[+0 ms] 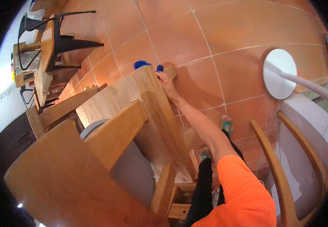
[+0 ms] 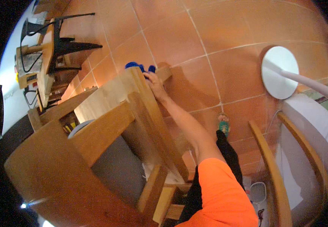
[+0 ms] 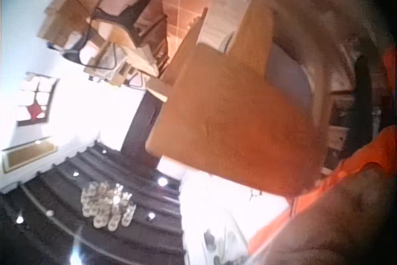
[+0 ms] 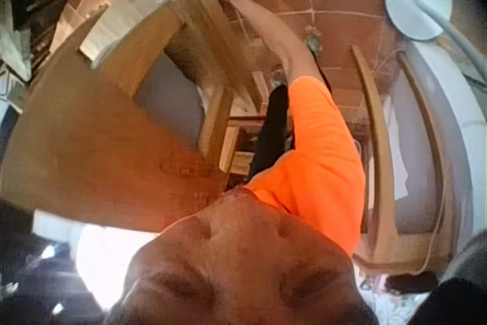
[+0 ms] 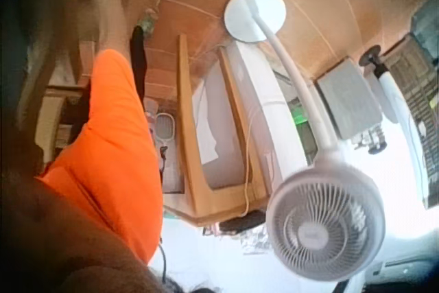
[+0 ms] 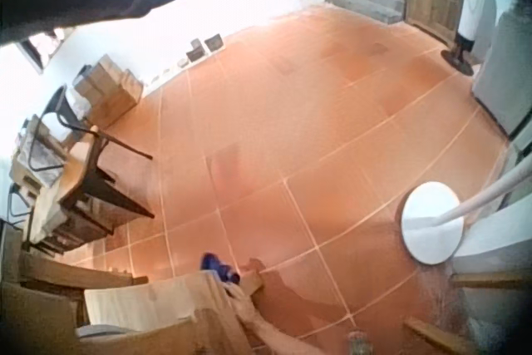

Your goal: The person cleans various surfaces in a room using a blue cloth. They wipe a wooden counter, a wooden chair, a table with a tea set, and a small wooden cabinet. The person also moves a red and white checkered cloth on a chair and handles a basket of snacks.

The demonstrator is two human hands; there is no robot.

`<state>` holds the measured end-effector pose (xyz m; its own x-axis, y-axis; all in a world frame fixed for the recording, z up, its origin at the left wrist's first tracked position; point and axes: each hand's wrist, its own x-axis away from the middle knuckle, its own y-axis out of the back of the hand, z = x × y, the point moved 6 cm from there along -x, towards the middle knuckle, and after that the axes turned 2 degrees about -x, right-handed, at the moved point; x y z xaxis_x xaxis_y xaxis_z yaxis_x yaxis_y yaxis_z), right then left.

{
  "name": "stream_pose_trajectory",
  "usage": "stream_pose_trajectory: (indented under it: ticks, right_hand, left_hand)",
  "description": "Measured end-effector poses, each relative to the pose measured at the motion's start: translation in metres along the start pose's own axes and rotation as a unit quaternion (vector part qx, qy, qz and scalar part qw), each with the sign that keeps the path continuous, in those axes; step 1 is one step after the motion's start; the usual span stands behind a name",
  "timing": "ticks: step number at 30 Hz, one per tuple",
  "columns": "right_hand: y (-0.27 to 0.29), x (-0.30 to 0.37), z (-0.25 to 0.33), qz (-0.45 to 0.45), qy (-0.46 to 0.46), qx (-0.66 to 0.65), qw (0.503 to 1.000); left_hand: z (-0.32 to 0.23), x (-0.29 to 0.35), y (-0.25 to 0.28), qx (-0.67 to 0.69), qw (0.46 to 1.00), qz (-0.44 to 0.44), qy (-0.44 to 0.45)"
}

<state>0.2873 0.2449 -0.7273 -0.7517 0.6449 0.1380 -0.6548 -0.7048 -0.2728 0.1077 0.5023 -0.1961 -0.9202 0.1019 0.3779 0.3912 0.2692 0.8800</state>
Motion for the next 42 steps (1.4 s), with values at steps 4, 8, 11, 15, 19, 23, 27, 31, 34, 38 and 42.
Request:
stream_pose_trajectory:
  ticks: [4,8,11,15,19,23,27,31,34,38,42]
  right_hand:
    - [0.02,-0.021,-0.08,-0.109,-0.065,0.185,0.974]
    - [0.06,-0.012,-0.136,-0.071,-0.233,0.282,0.928]
    - [0.082,0.056,-0.142,-0.029,-0.245,0.323,0.914]
    - [0.111,0.202,-0.173,-0.036,-0.141,0.287,0.947]
    - [0.061,0.31,-0.168,0.213,-0.317,0.334,0.862]
    - [0.049,0.335,-0.131,0.116,-0.221,0.371,0.894]
    - [0.039,0.355,-0.05,0.001,-0.248,0.173,0.953]
    - [0.033,0.401,-0.007,-0.056,-0.337,0.032,0.939]
    - [0.057,0.411,0.043,-0.054,-0.46,0.06,0.884]
    - [0.096,0.387,0.105,-0.11,-0.434,0.02,0.894]
    - [0.113,0.352,0.189,-0.142,-0.406,-0.036,0.902]
  left_hand:
    - [-0.001,-0.024,-0.008,-0.036,0.999,0.006,0.039]
    - [-0.001,-0.038,-0.01,-0.067,0.996,0.02,0.046]
    - [0.003,-0.033,-0.009,-0.08,0.995,0.02,0.064]
    - [0.004,-0.041,-0.008,-0.087,0.994,0.04,0.048]
    - [0.009,-0.035,-0.006,-0.091,0.994,0.044,0.039]
    - [0.01,-0.024,0.0,-0.087,0.995,0.054,0.007]
    - [0.011,0.001,0.006,-0.065,0.997,0.05,-0.011]
    - [0.008,0.026,0.024,-0.043,0.997,0.051,-0.038]
    - [0.019,0.042,0.032,-0.014,0.995,0.061,-0.076]
    - [0.045,0.059,0.031,0.046,0.992,0.081,-0.089]
    - [0.039,0.066,0.036,0.103,0.99,0.028,-0.093]
